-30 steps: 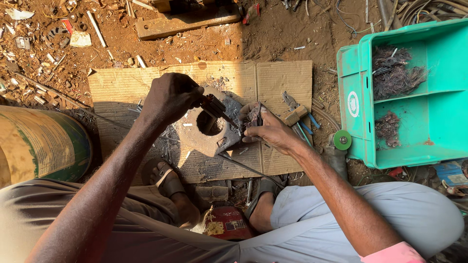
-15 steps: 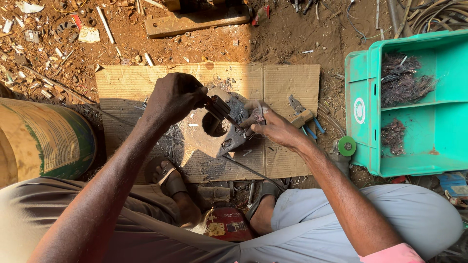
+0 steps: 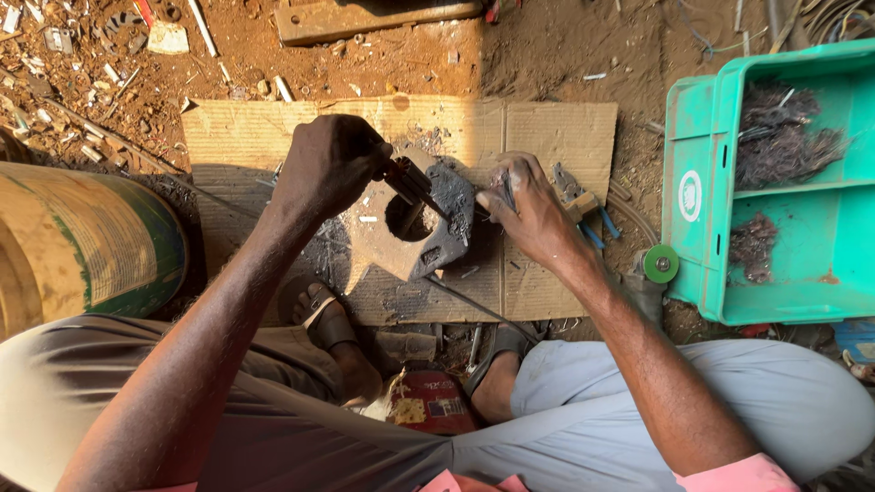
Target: The person sits on the ground and uses a hammer and chisel to break apart a metal component, then uses an angle grinder to cut and smooth the edges. They separate copper windings from the metal housing and place them into a green crate.
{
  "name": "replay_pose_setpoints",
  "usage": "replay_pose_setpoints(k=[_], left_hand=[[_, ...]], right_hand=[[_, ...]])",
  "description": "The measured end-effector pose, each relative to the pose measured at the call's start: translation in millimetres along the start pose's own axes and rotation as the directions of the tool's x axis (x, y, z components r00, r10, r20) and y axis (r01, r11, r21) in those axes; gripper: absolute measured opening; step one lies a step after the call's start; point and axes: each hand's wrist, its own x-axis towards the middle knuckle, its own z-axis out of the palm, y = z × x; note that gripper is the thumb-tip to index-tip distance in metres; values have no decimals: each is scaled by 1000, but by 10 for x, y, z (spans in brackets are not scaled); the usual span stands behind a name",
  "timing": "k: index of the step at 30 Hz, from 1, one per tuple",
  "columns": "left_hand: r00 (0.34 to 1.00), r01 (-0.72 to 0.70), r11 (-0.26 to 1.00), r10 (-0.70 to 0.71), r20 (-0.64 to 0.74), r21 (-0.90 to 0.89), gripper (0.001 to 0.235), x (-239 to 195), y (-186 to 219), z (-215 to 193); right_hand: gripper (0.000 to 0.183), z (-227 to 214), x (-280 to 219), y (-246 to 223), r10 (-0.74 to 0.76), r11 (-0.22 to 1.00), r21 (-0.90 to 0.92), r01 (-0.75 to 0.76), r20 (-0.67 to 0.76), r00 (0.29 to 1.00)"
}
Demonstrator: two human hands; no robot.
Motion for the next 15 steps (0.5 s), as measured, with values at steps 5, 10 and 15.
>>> replay_pose_setpoints(k=[5, 10, 15], left_hand=[[1000, -7, 1000, 7, -3, 18, 21, -3, 15, -8], [1000, 2, 999, -3, 24, 45, 25, -22, 52, -12], [999, 29, 999, -30, 21, 32, 23, -96, 96, -91]], right_hand=[[51, -71, -5, -162, 150, 988, 35, -153, 80, 985], [47, -62, -59, -376, 215, 976, -26, -215, 209, 954], [28, -129, -109, -549, 73, 989, -137, -59, 94, 993]])
